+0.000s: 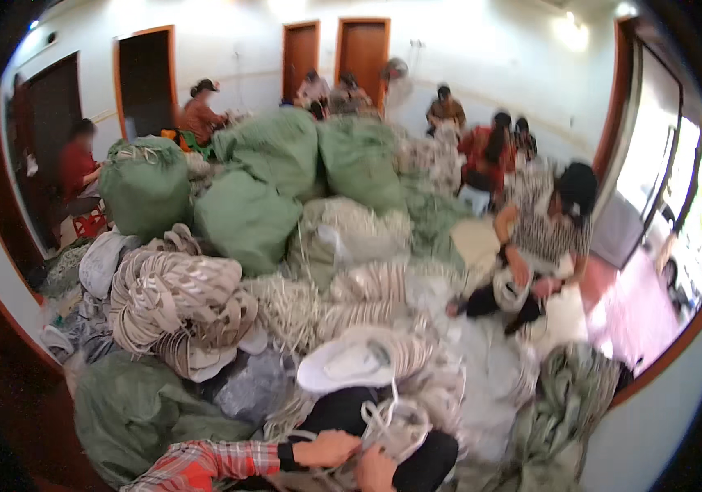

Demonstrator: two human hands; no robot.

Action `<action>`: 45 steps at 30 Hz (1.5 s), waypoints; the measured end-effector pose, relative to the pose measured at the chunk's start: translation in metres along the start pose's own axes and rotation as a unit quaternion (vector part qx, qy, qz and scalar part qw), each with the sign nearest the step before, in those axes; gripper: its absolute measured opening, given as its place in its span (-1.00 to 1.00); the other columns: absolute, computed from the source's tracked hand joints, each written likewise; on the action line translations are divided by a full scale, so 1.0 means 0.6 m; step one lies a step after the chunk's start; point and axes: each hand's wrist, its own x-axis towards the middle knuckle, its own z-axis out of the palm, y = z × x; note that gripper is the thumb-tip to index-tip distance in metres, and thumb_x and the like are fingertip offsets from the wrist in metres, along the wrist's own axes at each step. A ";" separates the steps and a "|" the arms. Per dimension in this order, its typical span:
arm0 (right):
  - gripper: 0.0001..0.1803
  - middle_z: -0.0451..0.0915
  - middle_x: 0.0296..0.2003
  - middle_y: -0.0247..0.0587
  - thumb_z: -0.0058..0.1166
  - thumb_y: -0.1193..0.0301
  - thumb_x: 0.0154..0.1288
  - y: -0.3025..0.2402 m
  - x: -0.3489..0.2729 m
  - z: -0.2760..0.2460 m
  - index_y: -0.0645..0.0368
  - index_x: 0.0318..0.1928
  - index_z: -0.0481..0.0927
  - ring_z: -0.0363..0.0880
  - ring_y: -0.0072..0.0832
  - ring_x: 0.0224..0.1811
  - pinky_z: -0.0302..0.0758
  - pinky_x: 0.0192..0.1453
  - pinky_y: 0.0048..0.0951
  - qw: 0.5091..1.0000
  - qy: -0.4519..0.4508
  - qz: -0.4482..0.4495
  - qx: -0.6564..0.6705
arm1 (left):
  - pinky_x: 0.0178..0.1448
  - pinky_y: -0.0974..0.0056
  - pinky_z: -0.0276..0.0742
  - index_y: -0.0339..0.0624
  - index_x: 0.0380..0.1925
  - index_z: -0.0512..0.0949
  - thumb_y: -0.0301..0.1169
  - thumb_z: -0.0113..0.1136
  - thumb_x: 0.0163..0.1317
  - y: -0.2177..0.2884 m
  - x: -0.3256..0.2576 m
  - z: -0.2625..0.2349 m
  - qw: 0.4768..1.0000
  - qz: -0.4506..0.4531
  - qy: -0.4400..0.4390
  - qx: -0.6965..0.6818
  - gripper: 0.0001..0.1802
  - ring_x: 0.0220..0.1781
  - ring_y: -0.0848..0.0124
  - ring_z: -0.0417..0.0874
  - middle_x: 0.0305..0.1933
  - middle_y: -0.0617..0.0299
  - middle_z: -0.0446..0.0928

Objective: Lacing a series of shoes in a manufacturing or assembly setting.

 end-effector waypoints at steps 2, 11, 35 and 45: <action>-0.73 0.57 -0.48 -0.11 0.06 0.38 0.11 0.027 0.008 0.024 0.27 -0.21 0.44 0.60 -0.14 -0.47 0.49 -0.40 -0.11 0.995 -0.016 -0.070 -0.076 | -0.12 -0.01 0.40 -0.19 -0.25 0.48 -0.43 0.03 0.04 0.012 -0.008 -0.003 0.980 0.104 0.166 -0.026 -0.77 -0.21 -0.05 0.48 -0.32 -0.07 0.48; -0.89 0.55 -0.61 0.05 0.00 0.49 0.08 0.042 0.047 0.005 0.26 -0.37 0.41 0.59 -0.02 -0.50 0.48 -0.46 -0.11 0.991 0.021 -0.016 0.131 | -0.08 0.14 0.22 -0.11 -0.32 0.54 -0.49 0.25 -0.05 0.015 0.000 -0.021 0.950 0.083 0.296 0.047 -0.77 -0.14 0.20 0.38 -0.26 0.22 0.44; -0.75 0.55 -0.63 0.00 0.10 0.49 -0.08 0.040 0.000 -0.045 0.33 -0.38 0.37 0.63 -0.13 -0.52 0.52 -0.47 -0.23 0.996 -0.068 -0.052 0.029 | -0.05 0.13 0.19 -0.15 -0.45 0.55 -0.46 0.21 -0.03 0.018 -0.048 0.000 0.976 0.115 0.149 0.105 -0.91 -0.13 0.20 0.36 -0.25 0.22 0.42; -0.89 0.57 -0.21 -0.13 -0.08 0.45 0.35 0.165 -0.046 -0.161 0.19 -0.17 0.42 0.61 -0.32 -0.22 0.50 -0.25 -0.31 0.790 -0.105 0.164 0.581 | -0.33 0.45 0.31 -0.25 -0.44 0.50 -0.38 0.04 0.27 -0.026 -0.014 -0.112 0.815 -0.046 -0.121 -0.565 -0.82 -0.47 0.55 0.39 -0.36 0.31 0.46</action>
